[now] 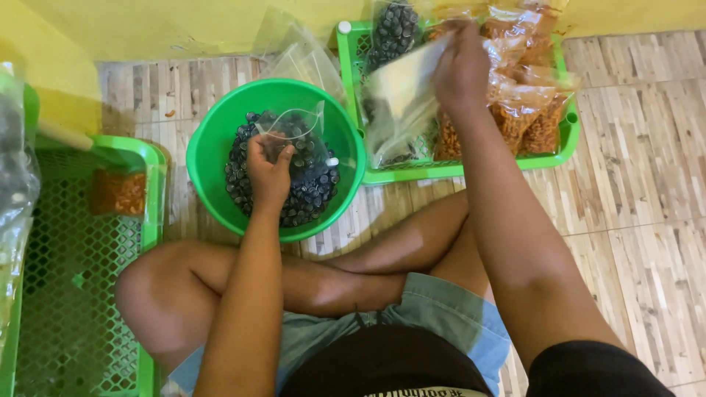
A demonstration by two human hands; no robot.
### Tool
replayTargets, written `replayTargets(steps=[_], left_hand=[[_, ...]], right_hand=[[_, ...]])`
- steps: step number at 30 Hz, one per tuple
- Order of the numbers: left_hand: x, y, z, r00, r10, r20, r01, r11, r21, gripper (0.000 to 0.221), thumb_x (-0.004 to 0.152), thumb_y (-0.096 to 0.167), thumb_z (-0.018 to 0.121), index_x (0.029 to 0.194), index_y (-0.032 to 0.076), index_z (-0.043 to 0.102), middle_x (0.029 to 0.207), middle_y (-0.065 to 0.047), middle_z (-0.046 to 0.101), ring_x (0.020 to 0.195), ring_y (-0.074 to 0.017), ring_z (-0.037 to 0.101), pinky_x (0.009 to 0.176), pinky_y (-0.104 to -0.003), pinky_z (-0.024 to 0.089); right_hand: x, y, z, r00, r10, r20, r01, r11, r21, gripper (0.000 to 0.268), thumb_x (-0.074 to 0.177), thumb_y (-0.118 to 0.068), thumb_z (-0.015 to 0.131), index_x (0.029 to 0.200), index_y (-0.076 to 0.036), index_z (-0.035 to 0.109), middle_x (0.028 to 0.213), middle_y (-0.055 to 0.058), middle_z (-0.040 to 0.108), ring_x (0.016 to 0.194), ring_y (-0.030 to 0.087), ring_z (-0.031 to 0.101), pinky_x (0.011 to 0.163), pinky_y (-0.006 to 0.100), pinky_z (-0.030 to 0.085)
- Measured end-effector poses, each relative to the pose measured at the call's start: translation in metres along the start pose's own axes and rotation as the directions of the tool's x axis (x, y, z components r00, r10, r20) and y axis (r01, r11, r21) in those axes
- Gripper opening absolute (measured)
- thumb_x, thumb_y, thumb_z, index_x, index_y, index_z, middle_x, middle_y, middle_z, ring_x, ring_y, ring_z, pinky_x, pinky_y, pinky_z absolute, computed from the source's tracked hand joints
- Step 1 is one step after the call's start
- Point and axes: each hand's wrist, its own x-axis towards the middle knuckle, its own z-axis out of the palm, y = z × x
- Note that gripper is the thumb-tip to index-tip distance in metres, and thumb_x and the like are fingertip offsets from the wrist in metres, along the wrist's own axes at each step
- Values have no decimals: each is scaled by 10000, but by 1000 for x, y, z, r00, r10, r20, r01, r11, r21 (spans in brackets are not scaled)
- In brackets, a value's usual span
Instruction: Manually scooping small black food items into plastic bags and placing them in a tray for packaging.
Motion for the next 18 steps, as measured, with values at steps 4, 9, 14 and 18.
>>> replayTargets(steps=[4, 9, 14, 18], left_hand=[[4, -11, -1, 999, 32, -15, -32, 999, -3, 298, 927, 62, 721, 1169, 115, 556, 1226, -100, 682, 1159, -256, 665, 1001, -408, 563], [1, -8, -2, 1000, 28, -4, -28, 1000, -3, 309, 923, 79, 727, 1170, 118, 545, 1216, -105, 673, 1171, -264, 653, 1014, -420, 547], [-2, -11, -3, 1000, 24, -1, -24, 999, -47, 320, 922, 116, 738, 1183, 108, 552, 1223, -121, 690, 1175, -275, 667, 1018, -428, 553], [-4, -2, -1, 1000, -4, 0, 4, 998, -65, 302, 929, 69, 717, 1184, 107, 559, 1209, -113, 679, 1144, -271, 667, 1003, -412, 567]], right_hand=[[50, 61, 26, 946, -48, -321, 79, 993, 83, 248, 991, -100, 420, 1097, -119, 643, 1058, 64, 697, 964, 227, 644, 825, 369, 509], [82, 104, 63, 816, 532, -224, -399, 800, 449, 238, 871, -50, 565, 862, -164, 775, 870, -12, 728, 854, 147, 672, 777, 311, 561], [79, 122, 108, 693, 717, -73, -197, 286, 938, 203, 823, 123, 520, 846, -47, 629, 757, 195, 674, 652, 351, 680, 572, 498, 598], [87, 107, 101, 682, 582, -443, -142, 699, 701, 237, 930, -18, 564, 1000, -58, 787, 960, 98, 786, 884, 219, 715, 794, 341, 592]])
